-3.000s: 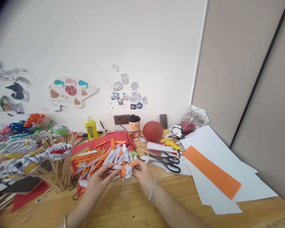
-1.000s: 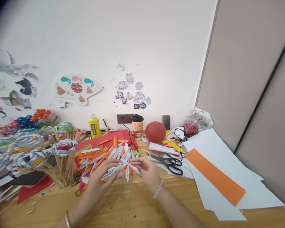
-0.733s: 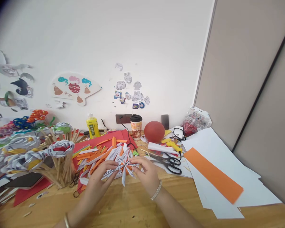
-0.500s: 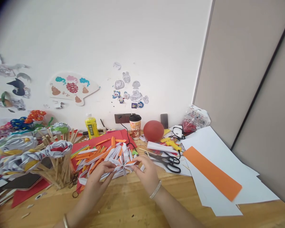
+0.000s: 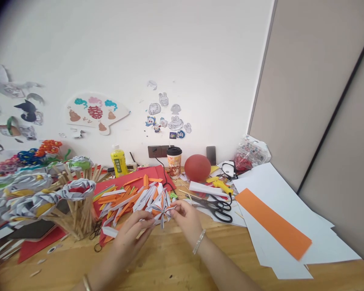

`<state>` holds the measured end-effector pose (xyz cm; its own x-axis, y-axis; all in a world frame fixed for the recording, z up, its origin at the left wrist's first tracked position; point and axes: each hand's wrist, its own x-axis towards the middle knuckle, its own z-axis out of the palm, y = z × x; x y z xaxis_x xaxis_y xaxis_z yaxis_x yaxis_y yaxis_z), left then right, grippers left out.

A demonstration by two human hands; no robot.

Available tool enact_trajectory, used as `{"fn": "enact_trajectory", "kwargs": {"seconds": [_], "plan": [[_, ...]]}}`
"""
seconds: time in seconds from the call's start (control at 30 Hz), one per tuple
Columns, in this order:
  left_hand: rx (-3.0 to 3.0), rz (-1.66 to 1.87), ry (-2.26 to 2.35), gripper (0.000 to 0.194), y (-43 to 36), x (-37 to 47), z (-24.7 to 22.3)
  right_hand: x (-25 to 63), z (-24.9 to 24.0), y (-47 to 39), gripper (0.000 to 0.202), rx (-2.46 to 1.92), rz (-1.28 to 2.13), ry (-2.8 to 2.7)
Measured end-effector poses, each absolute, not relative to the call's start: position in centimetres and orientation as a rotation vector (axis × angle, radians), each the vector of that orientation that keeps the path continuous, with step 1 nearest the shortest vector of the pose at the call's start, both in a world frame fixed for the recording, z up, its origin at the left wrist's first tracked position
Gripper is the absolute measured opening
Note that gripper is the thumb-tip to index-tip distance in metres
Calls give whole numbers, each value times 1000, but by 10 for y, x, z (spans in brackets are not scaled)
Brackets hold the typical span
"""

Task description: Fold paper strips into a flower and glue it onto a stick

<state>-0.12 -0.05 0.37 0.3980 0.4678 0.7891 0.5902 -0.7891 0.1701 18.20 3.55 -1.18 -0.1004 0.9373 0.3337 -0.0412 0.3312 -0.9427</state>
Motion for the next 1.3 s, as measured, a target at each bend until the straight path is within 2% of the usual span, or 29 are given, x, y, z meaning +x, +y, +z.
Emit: {"fn": "enact_trajectory", "kwargs": {"seconds": [0.1, 0.23, 0.33, 0.4, 0.53, 0.7, 0.9, 1.13, 1.3], "plan": [[-2582, -1390, -977, 20, -3, -4, 5, 182, -11, 37, 20, -782, 1220, -1370], [-2723, -1731, -1271, 29, -1, -4, 4, 182, -8, 35, 22, -692, 1336, -1399], [-3036, -1829, -1554, 45, 6, 2, -7, 181, -9, 34, 23, -678, 1369, -1418], [-3129, -1857, -1550, 51, 10, 7, -16, 181, -10, 34, 23, -690, 1372, -1428], [-2912, -1757, -1604, 43, 12, 10, -18, 185, -9, 34, 28, -753, 1241, -1446], [-2438, -1408, -1507, 31, 9, 8, -5, 181, -7, 27, 24, -823, 1015, -1482], [-2352, -1186, -1551, 33, 3, 16, -7, 167, -13, 26, 17, -920, 1075, -1389], [-2635, -1330, -1554, 44, 6, 17, -18, 177, -26, 44, 14, -866, 1186, -1303], [-2541, -1470, -1634, 39, 10, 14, -19, 176, -32, 46, 13, -848, 1178, -1345]]}}
